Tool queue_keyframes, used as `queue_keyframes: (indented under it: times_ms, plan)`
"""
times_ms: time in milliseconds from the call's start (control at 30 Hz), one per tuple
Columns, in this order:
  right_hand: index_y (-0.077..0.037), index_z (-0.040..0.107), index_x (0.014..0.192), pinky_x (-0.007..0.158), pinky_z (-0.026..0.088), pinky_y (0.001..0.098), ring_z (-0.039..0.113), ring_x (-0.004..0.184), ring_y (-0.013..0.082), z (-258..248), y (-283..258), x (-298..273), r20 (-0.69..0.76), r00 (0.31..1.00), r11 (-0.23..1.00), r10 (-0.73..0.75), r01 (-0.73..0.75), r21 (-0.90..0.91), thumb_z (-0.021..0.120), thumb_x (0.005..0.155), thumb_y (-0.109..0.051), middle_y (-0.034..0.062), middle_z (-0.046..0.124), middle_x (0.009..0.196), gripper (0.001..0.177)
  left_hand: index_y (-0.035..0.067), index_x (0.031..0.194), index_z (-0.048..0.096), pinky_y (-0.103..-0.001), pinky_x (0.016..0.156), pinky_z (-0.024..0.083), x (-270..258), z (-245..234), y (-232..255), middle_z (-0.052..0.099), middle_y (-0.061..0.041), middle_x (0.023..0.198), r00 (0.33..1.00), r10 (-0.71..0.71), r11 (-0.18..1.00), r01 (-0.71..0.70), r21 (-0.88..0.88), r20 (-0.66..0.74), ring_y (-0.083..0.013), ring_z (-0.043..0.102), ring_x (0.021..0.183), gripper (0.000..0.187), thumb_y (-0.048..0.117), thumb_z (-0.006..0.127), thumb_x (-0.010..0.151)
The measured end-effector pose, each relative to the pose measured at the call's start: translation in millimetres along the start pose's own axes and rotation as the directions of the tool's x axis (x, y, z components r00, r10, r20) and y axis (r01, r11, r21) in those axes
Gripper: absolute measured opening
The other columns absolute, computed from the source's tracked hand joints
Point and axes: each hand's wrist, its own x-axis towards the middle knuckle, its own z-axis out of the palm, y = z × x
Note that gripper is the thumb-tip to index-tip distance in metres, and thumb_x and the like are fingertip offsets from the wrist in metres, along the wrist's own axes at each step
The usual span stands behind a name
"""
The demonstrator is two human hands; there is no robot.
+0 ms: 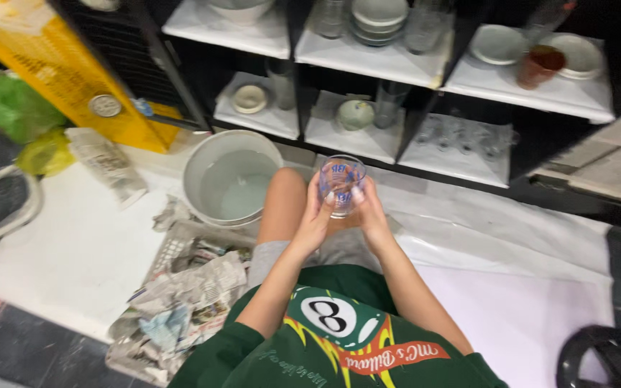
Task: The person sits on the floor and wraps various dishes, including cups and glasses, with newspaper. The person picks up each item, wraps it, and places it on a nearby shelf.
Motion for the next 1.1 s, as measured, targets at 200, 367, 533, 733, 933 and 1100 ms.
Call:
queue_keyframes:
  times_ms: [200,367,533,733,933,1100]
  plan:
    - [-0.005,0.036,0.150,0.109,0.047,0.0366,0.053,0.133,0.0216,-27,-4,-17,-0.087,0.996,1.000,0.006,-0.004,0.024,0.077,0.089,-0.009,0.0113,0.051,0.145,0.074,0.008,0.163,0.012,-0.040,0.125,0.028,-2,30,-12,0.029,-0.015,0.163,0.986,-0.021,0.984,-0.009,0.180,0.168,-0.0272,0.031,0.153,0.076,0.041,0.052,0.108]
    - [-0.005,0.034,0.151,0.109,0.048,0.0373,0.054,0.133,0.0230,-47,-5,-23,-0.149,0.989,0.999,-0.006,-0.001,-0.050,0.079,0.088,-0.009,0.0128,0.051,0.145,0.077,0.008,0.165,0.012,-0.041,0.128,0.023,3,47,-30,0.026,-0.016,0.167,0.979,-0.002,0.989,-0.027,0.143,0.204,-0.0286,0.025,0.157,0.078,0.044,0.052,0.108]
    - [-0.005,0.033,0.150,0.107,0.049,0.0372,0.054,0.130,0.0211,-55,-12,-24,-0.164,0.986,0.997,0.004,-0.016,-0.072,0.079,0.086,-0.011,0.0120,0.050,0.143,0.079,0.007,0.165,0.015,-0.041,0.128,0.024,11,53,-43,0.029,-0.016,0.166,0.977,0.008,0.994,-0.031,0.104,0.213,-0.0286,0.027,0.157,0.082,0.049,0.054,0.106]
    - [-0.002,0.038,0.150,0.112,0.047,0.0380,0.050,0.136,0.0221,-60,-21,-20,-0.158,0.978,0.963,-0.138,0.095,-0.251,0.083,0.085,-0.010,0.0150,0.043,0.143,0.080,0.007,0.164,0.016,-0.042,0.129,0.025,17,50,-37,0.029,-0.015,0.167,0.971,0.020,0.995,-0.043,0.090,0.240,-0.0286,0.029,0.157,0.081,0.043,0.059,0.105]
    - [-0.007,0.033,0.152,0.105,0.053,0.0356,0.057,0.129,0.0215,-65,-41,3,-0.108,0.991,0.958,-0.082,0.049,-0.283,0.087,0.076,-0.011,0.0130,0.053,0.139,0.093,0.009,0.162,0.021,-0.040,0.127,0.030,33,40,-34,0.031,-0.015,0.165,0.976,-0.012,0.987,-0.023,0.160,0.216,-0.0289,0.033,0.154,0.078,0.029,0.066,0.103]
    - [-0.006,0.045,0.144,0.102,0.055,0.0366,0.062,0.124,0.0224,-67,-34,30,-0.088,0.996,0.939,-0.017,-0.014,-0.344,0.088,0.073,-0.006,0.0138,0.059,0.134,0.083,0.010,0.160,0.025,-0.040,0.119,0.037,44,18,-32,0.034,-0.015,0.161,0.966,-0.106,0.994,0.109,0.001,0.234,-0.0279,0.037,0.148,0.082,0.014,0.072,0.093]
